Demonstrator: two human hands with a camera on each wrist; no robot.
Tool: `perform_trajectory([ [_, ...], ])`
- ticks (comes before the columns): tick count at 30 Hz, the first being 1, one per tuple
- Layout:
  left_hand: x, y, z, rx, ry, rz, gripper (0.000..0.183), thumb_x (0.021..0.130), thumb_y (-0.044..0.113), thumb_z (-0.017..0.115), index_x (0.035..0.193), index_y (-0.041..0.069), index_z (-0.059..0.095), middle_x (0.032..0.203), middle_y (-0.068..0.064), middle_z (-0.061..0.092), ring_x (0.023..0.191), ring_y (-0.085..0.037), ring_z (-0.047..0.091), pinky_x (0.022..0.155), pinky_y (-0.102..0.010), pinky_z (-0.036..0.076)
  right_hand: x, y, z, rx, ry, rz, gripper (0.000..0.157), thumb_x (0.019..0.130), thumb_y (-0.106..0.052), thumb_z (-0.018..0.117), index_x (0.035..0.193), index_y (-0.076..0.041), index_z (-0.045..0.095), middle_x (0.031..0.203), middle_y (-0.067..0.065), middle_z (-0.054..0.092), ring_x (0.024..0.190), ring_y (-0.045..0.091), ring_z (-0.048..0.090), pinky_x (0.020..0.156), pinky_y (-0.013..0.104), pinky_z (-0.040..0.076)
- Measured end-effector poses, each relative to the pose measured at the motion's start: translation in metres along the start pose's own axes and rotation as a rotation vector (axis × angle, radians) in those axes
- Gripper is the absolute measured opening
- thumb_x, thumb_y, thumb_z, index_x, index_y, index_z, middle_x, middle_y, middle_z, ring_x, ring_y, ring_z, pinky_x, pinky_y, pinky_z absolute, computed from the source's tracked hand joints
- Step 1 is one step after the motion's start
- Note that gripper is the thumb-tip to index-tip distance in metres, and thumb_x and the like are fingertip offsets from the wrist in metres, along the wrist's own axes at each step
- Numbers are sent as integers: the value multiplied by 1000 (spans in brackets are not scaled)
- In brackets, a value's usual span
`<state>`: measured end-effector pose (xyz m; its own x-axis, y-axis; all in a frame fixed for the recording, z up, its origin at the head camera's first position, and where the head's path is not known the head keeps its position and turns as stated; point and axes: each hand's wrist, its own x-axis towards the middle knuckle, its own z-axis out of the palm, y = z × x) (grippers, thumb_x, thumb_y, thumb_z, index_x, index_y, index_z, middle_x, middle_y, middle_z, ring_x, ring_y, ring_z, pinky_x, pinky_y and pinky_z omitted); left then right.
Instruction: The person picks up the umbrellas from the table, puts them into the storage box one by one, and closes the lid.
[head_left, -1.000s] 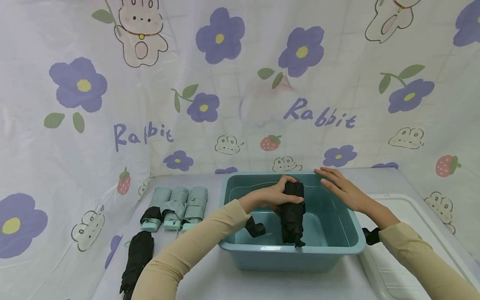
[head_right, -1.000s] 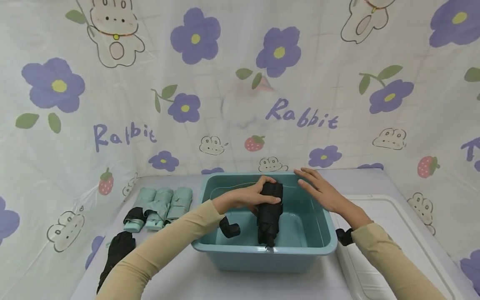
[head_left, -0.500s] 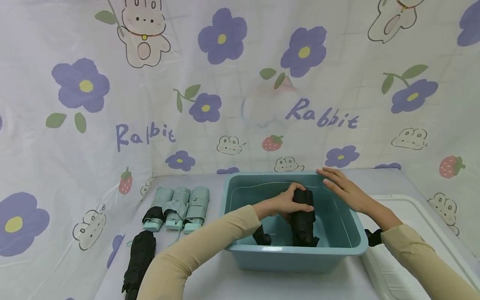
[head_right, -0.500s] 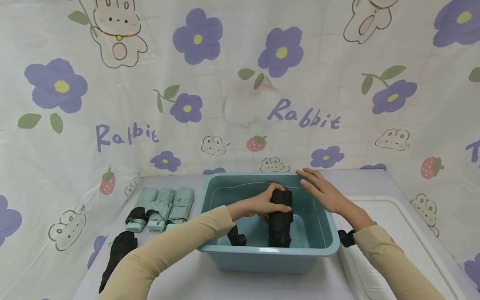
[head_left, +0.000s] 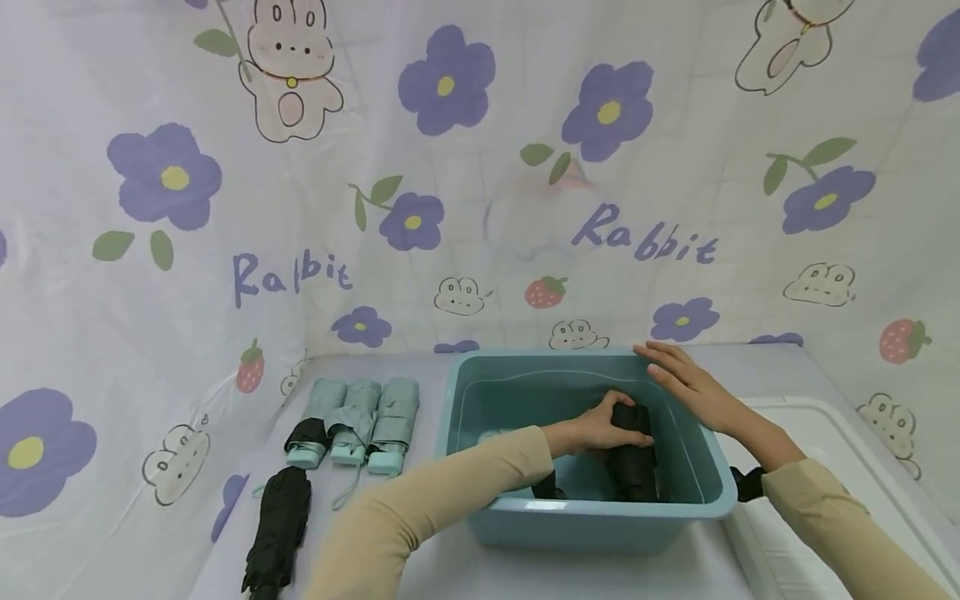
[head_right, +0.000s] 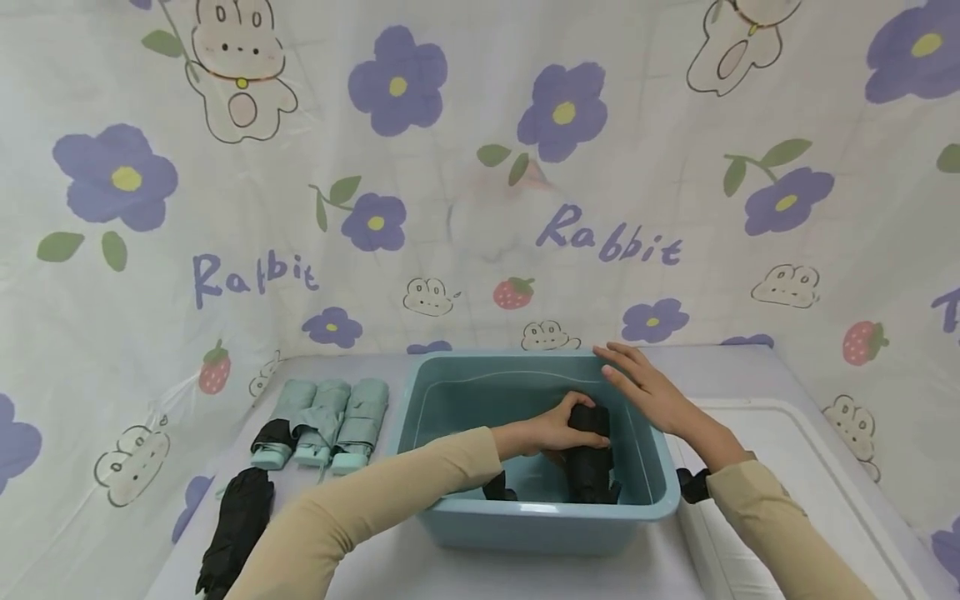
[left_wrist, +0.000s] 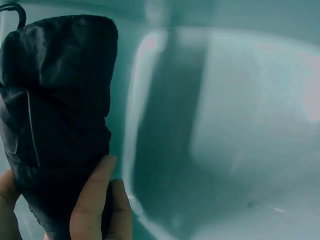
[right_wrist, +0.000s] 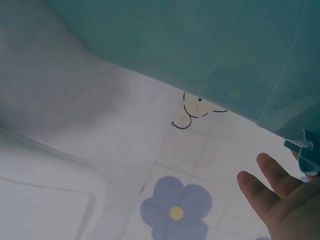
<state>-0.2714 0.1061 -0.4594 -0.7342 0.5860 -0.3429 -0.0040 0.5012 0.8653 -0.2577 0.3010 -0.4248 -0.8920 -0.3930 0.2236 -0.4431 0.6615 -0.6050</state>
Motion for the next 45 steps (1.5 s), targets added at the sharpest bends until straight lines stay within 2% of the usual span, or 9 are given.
perform_trajectory([
  [7,9,-6,4,-42,31,-23,49,83,28,69,121,21,38,124,-10,43,107,-22,48,87,-32,43,-3,3,-4,2,4,1,46,102,-26,34,145,-9,30,149,21,19,133,48,20,94,70,23],
  [15,15,-9,13,36,72,-47,49,82,30,70,120,21,39,128,-10,45,113,-21,48,93,-30,40,-3,4,-5,-8,10,-5,46,102,-26,34,145,-10,31,149,21,20,133,48,20,93,71,22],
  [24,17,-10,21,66,106,-92,48,81,29,71,117,22,41,125,-10,47,108,-23,49,90,-31,41,-5,-1,-6,10,18,-13,46,102,-24,36,144,-9,31,149,21,21,132,49,21,91,72,22],
  [28,17,-9,20,-79,43,-100,49,82,22,71,120,22,40,126,-15,41,94,-31,57,79,-41,52,-3,-2,-6,11,22,-16,45,101,-23,36,144,-9,32,149,20,21,132,49,21,91,72,21],
  [31,16,-9,19,-211,-32,-124,51,83,13,69,124,20,39,126,-17,37,84,-41,59,71,-50,53,-2,-2,-5,11,10,-16,46,102,-24,36,144,-9,31,149,20,20,133,48,20,92,72,21],
  [32,16,-9,18,-227,-48,-130,51,84,11,68,124,20,39,127,-17,36,85,-42,59,72,-51,52,-2,-2,-4,14,5,-14,46,102,-24,36,145,-9,31,149,20,20,133,48,19,92,72,21],
  [34,15,-8,17,-239,-78,-135,51,84,9,67,126,19,38,128,-16,36,90,-43,58,73,-52,52,-1,-2,-3,17,1,-12,46,102,-24,35,145,-9,31,149,21,19,133,49,19,92,72,21],
  [41,19,-7,11,-271,-149,-187,54,87,11,64,132,17,34,134,-12,33,114,-32,47,77,-51,51,-1,-2,0,36,-1,-4,46,102,-24,35,145,-9,30,149,21,19,133,50,18,91,73,20],
  [45,19,-3,4,-213,-194,-208,61,88,15,63,139,17,29,138,-11,33,120,-28,43,78,-47,52,2,-3,0,35,-1,-13,46,102,-23,35,145,-8,30,149,21,19,133,49,19,92,72,20],
])
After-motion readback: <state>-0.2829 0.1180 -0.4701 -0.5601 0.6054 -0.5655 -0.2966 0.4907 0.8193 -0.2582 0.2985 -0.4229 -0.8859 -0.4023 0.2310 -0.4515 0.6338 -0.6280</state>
